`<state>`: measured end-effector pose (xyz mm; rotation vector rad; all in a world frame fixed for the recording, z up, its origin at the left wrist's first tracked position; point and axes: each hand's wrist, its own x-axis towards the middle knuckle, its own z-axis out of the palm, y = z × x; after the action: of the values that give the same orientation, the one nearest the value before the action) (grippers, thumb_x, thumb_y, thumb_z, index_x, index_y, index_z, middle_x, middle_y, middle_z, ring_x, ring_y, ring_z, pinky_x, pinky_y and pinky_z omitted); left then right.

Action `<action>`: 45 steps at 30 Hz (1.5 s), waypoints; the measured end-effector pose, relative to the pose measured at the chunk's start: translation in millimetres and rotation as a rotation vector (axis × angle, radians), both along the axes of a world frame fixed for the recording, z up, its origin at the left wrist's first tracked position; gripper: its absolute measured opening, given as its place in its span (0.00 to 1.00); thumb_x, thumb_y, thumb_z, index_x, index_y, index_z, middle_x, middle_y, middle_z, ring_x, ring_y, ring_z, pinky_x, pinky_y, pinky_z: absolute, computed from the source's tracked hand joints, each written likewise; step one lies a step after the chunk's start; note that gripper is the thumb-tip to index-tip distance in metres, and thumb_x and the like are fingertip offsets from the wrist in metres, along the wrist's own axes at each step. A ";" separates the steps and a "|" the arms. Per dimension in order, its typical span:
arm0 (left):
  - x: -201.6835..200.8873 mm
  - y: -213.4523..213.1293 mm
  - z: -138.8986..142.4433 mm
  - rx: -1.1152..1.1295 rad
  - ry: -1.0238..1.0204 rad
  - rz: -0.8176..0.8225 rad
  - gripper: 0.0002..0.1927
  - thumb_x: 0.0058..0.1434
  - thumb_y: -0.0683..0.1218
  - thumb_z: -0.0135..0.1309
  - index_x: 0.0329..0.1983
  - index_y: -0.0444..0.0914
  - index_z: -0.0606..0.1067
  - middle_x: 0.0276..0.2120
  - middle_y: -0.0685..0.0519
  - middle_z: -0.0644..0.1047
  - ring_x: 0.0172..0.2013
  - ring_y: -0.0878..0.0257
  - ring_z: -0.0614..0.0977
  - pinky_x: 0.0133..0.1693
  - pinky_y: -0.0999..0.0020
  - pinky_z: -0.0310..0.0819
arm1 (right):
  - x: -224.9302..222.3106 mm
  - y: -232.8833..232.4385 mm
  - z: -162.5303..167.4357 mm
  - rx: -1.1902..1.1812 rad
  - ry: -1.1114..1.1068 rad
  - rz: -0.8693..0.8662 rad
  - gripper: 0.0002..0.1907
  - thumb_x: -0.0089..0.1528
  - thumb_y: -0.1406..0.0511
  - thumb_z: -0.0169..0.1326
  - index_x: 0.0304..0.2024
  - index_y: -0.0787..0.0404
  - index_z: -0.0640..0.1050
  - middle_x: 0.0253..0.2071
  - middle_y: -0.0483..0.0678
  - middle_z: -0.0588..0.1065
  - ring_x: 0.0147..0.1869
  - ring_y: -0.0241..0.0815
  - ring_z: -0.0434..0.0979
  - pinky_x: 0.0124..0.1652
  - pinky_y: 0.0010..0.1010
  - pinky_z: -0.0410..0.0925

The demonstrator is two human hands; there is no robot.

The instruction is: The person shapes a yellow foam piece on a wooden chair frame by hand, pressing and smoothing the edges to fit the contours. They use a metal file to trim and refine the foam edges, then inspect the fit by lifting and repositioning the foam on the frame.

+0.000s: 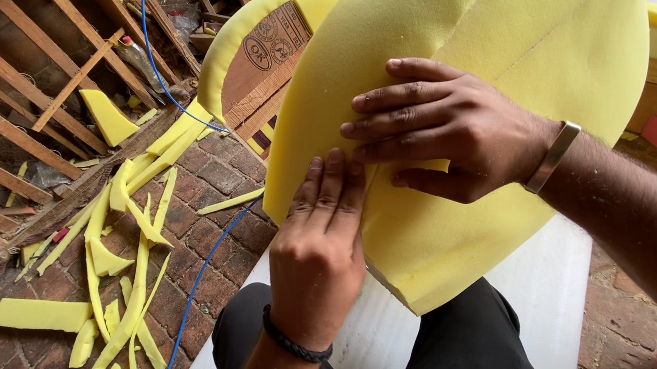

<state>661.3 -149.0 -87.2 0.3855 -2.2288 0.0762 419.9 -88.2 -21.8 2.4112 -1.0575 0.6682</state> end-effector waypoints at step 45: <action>13.6 -37.1 -62.5 -0.018 -0.203 -0.004 0.46 0.68 0.70 0.46 0.78 0.37 0.53 0.77 0.43 0.56 0.77 0.45 0.56 0.74 0.41 0.45 | 21.9 -8.2 -104.3 -0.345 -0.639 -0.118 0.29 0.70 0.51 0.51 0.66 0.63 0.70 0.67 0.56 0.74 0.75 0.51 0.70 0.79 0.43 0.51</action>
<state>674.8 -186.2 -149.6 0.3772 -2.4268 0.1389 441.8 -96.4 -126.1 1.8543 -1.1789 1.5002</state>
